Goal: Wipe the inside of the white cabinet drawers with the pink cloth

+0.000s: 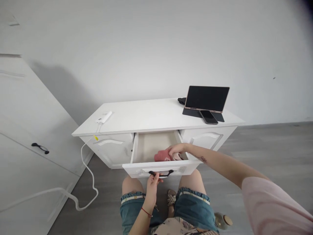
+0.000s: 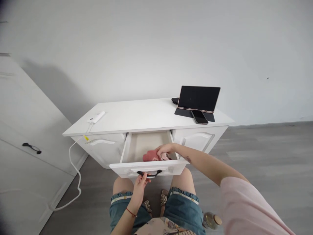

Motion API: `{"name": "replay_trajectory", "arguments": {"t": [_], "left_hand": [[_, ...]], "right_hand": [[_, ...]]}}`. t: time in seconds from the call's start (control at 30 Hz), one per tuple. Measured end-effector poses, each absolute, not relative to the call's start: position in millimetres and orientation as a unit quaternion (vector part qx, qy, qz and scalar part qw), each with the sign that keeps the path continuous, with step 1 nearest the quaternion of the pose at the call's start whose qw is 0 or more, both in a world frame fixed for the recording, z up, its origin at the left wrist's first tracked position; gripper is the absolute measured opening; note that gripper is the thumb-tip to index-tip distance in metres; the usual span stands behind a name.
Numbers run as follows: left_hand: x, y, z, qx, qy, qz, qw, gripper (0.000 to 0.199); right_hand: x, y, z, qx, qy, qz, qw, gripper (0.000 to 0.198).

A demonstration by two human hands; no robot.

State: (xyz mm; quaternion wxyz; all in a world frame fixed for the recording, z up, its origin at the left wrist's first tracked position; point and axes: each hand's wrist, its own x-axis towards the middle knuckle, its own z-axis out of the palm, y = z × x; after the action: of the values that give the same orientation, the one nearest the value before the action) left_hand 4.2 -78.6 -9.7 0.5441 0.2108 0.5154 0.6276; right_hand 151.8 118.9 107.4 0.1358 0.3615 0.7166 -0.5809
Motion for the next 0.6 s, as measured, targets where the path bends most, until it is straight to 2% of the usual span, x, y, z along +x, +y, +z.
{"name": "replay_trajectory", "arguments": {"t": [0.17, 0.27, 0.37, 0.43, 0.53, 0.6], "left_hand": [[3, -81, -8, 0.212, 0.507, 0.621, 0.559, 0.039], [2, -81, -10, 0.208, 0.5, 0.625, 0.562, 0.036], [3, -80, -12, 0.205, 0.496, 0.633, 0.558, 0.035], [4, -79, -13, 0.206, 0.495, 0.635, 0.557, 0.035], [4, -79, -13, 0.201, 0.49, 0.64, 0.557, 0.035], [3, -79, -15, 0.189, 0.484, 0.648, 0.557, 0.036]], "right_hand": [[201, 88, 181, 0.319, 0.753, -0.574, -0.047, 0.027], [240, 44, 201, 0.342, 0.812, -0.454, -0.133, 0.04], [259, -4, 174, 0.439, 0.845, -0.236, -0.192, 0.054], [256, -30, 138, 0.525, 0.826, -0.11, -0.172, 0.056], [233, -51, 94, 0.565, 0.799, 0.002, -0.207, 0.057], [212, -57, 82, 0.553, 0.801, 0.036, -0.225, 0.056]]}}
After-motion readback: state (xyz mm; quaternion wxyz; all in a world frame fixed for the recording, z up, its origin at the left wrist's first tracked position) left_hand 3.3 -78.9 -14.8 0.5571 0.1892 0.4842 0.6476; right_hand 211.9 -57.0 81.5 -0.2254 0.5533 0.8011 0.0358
